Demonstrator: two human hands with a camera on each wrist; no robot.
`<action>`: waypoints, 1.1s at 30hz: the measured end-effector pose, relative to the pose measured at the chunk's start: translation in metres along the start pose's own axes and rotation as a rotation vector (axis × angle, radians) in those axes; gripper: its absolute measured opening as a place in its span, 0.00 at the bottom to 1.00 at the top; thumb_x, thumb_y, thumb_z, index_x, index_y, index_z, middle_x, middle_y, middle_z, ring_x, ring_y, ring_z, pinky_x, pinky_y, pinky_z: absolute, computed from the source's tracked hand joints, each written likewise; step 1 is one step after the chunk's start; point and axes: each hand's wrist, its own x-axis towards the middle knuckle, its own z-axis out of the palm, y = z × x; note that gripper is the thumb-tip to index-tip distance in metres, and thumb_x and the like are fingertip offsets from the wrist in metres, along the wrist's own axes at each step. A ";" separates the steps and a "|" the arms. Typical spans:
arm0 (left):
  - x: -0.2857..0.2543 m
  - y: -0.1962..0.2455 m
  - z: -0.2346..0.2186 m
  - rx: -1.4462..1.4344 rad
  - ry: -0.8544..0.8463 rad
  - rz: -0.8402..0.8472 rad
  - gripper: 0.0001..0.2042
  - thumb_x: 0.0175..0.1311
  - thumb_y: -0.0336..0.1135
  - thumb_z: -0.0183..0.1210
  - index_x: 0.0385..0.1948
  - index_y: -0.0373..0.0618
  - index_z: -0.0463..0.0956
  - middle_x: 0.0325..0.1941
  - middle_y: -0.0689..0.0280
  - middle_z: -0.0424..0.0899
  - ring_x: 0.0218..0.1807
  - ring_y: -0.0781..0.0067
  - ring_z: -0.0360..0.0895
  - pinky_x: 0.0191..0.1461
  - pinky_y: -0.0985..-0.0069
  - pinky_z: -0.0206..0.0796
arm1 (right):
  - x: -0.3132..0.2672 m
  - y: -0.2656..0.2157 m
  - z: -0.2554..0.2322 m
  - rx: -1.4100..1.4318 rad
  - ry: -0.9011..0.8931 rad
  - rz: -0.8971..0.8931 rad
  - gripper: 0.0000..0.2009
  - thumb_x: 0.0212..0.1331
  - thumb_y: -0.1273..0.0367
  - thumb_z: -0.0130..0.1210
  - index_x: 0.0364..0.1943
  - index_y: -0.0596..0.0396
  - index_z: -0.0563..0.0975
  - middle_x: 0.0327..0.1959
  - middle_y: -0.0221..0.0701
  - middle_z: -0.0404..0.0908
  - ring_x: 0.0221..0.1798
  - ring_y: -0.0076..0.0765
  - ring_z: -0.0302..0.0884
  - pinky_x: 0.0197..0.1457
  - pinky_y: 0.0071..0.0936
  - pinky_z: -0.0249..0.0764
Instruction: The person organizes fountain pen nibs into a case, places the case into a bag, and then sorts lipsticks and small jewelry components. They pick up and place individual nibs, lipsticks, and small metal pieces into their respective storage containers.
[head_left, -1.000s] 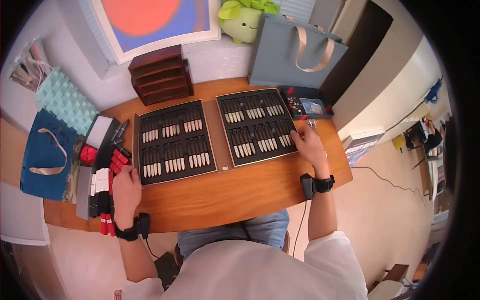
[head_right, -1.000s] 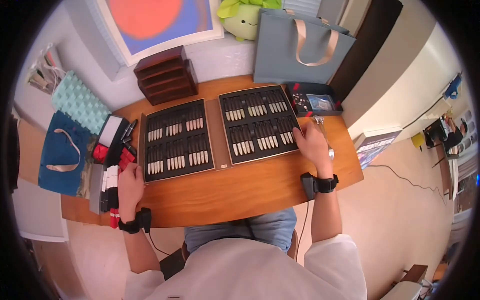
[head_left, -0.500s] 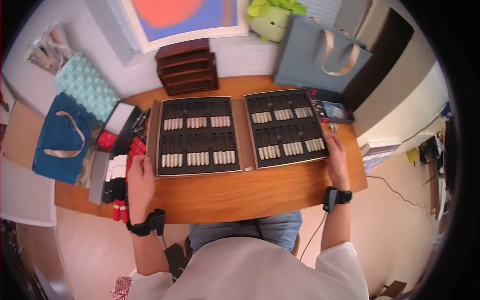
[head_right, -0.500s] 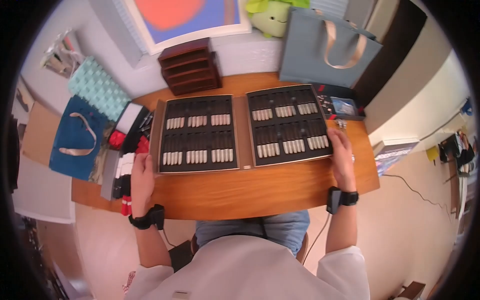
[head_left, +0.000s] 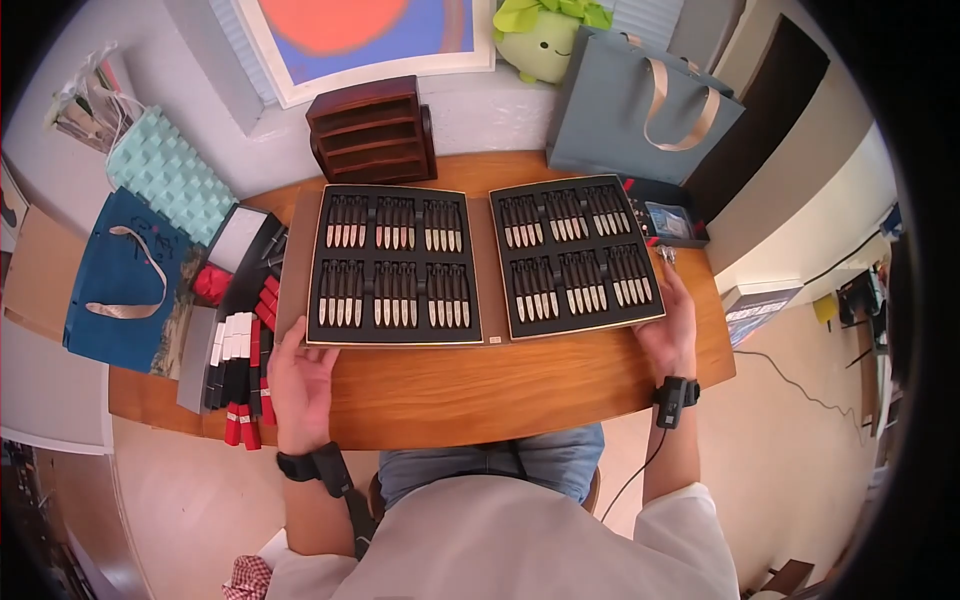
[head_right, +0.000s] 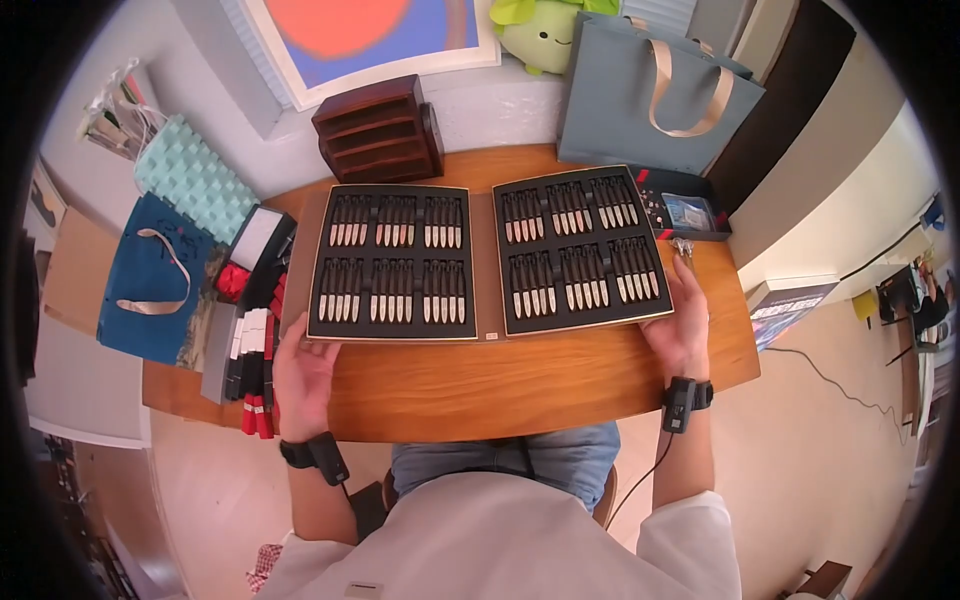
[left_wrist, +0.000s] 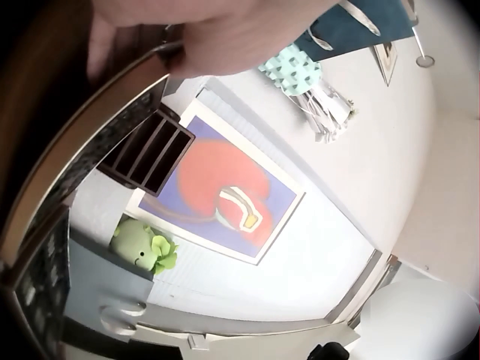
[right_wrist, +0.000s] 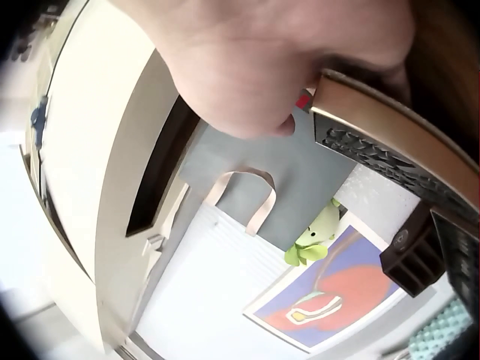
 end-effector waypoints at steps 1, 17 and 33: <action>0.000 -0.005 0.001 -0.125 -0.011 -0.010 0.14 0.81 0.35 0.63 0.62 0.39 0.81 0.61 0.61 0.90 0.63 0.66 0.87 0.72 0.61 0.78 | -0.002 0.002 0.006 0.065 -0.022 0.004 0.25 0.88 0.54 0.47 0.66 0.66 0.80 0.63 0.40 0.89 0.63 0.40 0.88 0.68 0.37 0.85; 0.002 -0.031 0.061 -0.551 -0.198 -0.016 0.26 0.84 0.51 0.51 0.72 0.44 0.78 0.73 0.61 0.84 0.75 0.59 0.79 0.81 0.53 0.68 | 0.018 0.050 0.009 0.451 -0.098 -0.087 0.26 0.84 0.52 0.44 0.69 0.54 0.81 0.71 0.37 0.84 0.72 0.48 0.80 0.82 0.51 0.71; -0.022 -0.029 0.071 -0.586 -0.118 -0.147 0.30 0.85 0.59 0.48 0.77 0.49 0.75 0.78 0.61 0.80 0.78 0.56 0.75 0.84 0.47 0.61 | 0.000 0.076 0.033 0.518 -0.273 0.083 0.36 0.80 0.38 0.50 0.78 0.48 0.76 0.80 0.34 0.77 0.80 0.48 0.72 0.87 0.56 0.63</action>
